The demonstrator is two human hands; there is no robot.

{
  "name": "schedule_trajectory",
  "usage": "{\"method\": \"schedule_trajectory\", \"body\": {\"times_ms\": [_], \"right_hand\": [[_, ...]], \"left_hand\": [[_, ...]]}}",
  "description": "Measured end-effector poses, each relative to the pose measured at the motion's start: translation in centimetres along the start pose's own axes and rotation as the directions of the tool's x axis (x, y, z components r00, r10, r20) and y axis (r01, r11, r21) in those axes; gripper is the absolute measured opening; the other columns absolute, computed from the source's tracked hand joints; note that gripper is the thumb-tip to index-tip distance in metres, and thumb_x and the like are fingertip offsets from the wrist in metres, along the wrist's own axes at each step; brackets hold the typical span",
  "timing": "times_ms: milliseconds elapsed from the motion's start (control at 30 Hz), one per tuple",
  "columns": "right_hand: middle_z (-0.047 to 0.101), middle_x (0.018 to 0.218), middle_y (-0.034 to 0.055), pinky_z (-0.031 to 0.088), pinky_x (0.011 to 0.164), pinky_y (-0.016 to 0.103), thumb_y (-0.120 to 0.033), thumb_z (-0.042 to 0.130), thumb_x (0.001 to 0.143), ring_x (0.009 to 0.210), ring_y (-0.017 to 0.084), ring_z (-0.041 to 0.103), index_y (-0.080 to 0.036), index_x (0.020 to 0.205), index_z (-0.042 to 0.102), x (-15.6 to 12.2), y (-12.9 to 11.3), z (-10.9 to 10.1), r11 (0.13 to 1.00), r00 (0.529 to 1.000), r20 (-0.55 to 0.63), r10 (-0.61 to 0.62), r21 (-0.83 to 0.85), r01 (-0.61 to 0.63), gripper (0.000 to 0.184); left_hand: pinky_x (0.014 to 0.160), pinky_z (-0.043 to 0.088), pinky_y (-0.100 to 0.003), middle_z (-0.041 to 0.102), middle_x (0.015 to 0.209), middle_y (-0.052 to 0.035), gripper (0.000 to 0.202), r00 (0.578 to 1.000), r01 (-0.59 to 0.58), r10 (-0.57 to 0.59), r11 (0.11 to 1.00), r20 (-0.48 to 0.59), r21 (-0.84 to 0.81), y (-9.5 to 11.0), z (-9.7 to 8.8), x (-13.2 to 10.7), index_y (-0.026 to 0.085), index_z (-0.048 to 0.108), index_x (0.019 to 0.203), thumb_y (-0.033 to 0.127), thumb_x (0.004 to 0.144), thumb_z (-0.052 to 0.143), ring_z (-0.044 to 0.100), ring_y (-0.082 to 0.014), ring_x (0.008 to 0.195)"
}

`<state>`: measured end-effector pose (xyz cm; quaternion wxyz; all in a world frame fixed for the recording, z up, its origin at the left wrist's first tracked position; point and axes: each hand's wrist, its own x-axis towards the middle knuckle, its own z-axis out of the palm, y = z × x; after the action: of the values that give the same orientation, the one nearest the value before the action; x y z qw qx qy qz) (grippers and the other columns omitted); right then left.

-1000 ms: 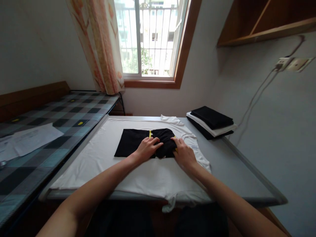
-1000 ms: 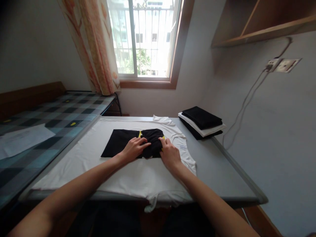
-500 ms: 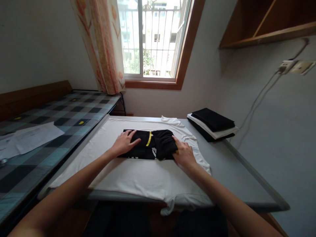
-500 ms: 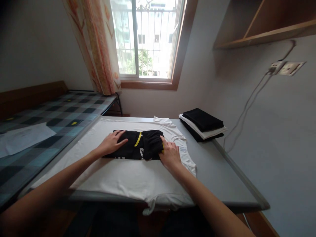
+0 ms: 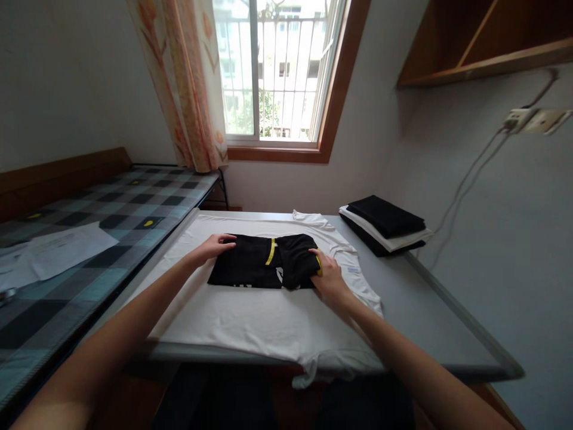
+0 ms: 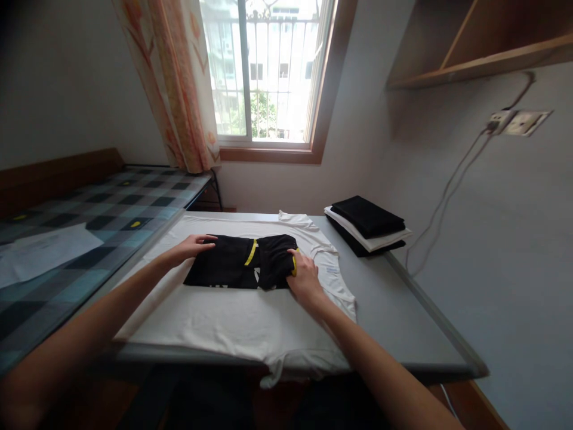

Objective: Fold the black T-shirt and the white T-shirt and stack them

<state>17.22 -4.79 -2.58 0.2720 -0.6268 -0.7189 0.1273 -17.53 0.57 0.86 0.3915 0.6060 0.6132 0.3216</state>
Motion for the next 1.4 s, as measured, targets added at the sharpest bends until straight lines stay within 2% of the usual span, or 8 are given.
{"method": "schedule_trajectory", "body": {"times_ms": [167,367,567,767,900,1033,1233,1400], "right_hand": [[0.062,0.124,0.0092,0.037,0.098,0.051,-0.020,0.058,0.070,0.123,0.035,0.047,-0.028,0.129,0.057,0.5,-0.4,0.1,0.993,0.993,0.025,0.115,-0.007,-0.115,0.059],[0.061,0.120,0.0105,0.041,0.101,0.040,-0.006,0.049,0.064,0.117,0.024,0.053,-0.019,0.121,0.058,0.9,-0.4,0.9,0.986,0.995,-0.077,-0.063,0.147,0.074,0.059],[0.057,0.124,0.0114,0.040,0.105,0.040,-0.004,0.046,0.064,0.120,0.022,0.052,-0.018,0.124,0.057,2.7,-1.0,1.0,0.945,0.968,-0.169,-0.186,0.238,0.223,0.062],[0.058,0.127,0.0144,0.039,0.105,0.036,-0.003,0.045,0.063,0.121,0.022,0.052,-0.011,0.124,0.056,8.4,-0.9,1.7,0.937,0.964,-0.217,-0.157,0.276,0.215,0.063],[0.060,0.123,0.0131,0.039,0.104,0.036,-0.003,0.043,0.065,0.119,0.021,0.052,-0.012,0.120,0.059,9.8,-0.2,3.2,0.965,0.983,-0.156,-0.095,0.227,0.130,0.059],[0.054,0.125,0.0135,0.040,0.102,0.034,-0.007,0.048,0.071,0.117,0.022,0.052,-0.013,0.126,0.058,8.9,-0.2,4.1,0.992,0.982,-0.183,-0.040,0.110,0.061,0.056],[0.055,0.118,0.0129,0.041,0.093,0.041,-0.026,0.053,0.081,0.107,0.028,0.056,-0.024,0.133,0.055,7.7,-0.9,3.2,0.989,0.984,-0.154,0.093,-0.096,-0.109,0.052],[0.067,0.113,0.0099,0.038,0.093,0.041,-0.021,0.047,0.082,0.105,0.027,0.060,-0.024,0.134,0.049,7.7,-0.7,2.9,0.991,0.993,-0.085,0.080,-0.102,-0.088,0.053]], "left_hand": [[0.074,0.050,-0.034,0.073,0.096,-0.0107,0.070,0.996,0.083,-0.081,0.995,0.039,-0.057,0.4,-0.1,-0.2,0.014,0.071,0.106,0.058,0.052,0.078,0.064,-0.0306,0.097],[0.104,0.040,-0.042,0.061,0.127,-0.0135,0.072,0.974,-0.181,0.210,0.948,-0.086,0.260,0.2,0.3,0.2,0.014,0.065,0.119,0.055,0.060,0.072,0.053,-0.0335,0.120],[0.106,0.039,-0.043,0.055,0.133,-0.0117,0.077,0.926,-0.313,0.359,0.903,-0.120,0.293,0.8,-0.9,1.6,0.015,0.055,0.131,0.042,0.062,0.071,0.052,-0.0305,0.122],[0.098,0.046,-0.038,0.059,0.128,-0.0127,0.076,0.948,-0.160,0.196,0.975,-0.252,0.156,0.4,-2.2,5.2,0.011,0.055,0.130,0.030,0.059,0.072,0.058,-0.0280,0.112],[0.098,0.044,-0.040,0.061,0.121,-0.0148,0.062,0.963,-0.020,0.097,0.957,-0.253,0.291,-0.7,-1.5,6.6,0.010,0.066,0.113,0.023,0.054,0.074,0.057,-0.0326,0.113],[0.101,0.039,-0.048,0.050,0.133,-0.0143,0.047,0.916,0.004,0.218,0.836,-0.337,0.549,-0.5,0.8,6.3,0.019,0.070,0.107,0.030,0.061,0.074,0.046,-0.0385,0.123],[0.095,0.045,-0.038,0.058,0.117,-0.0081,0.049,0.820,-0.541,0.545,0.637,0.175,0.549,2.9,7.9,4.0,0.023,0.065,0.118,0.048,0.076,0.066,0.056,-0.0244,0.107],[0.094,0.044,-0.041,0.054,0.122,-0.0105,0.067,0.787,-0.546,0.590,0.529,0.181,0.649,5.1,13.5,2.5,0.020,0.055,0.131,0.049,0.072,0.068,0.055,-0.0277,0.105]]}}
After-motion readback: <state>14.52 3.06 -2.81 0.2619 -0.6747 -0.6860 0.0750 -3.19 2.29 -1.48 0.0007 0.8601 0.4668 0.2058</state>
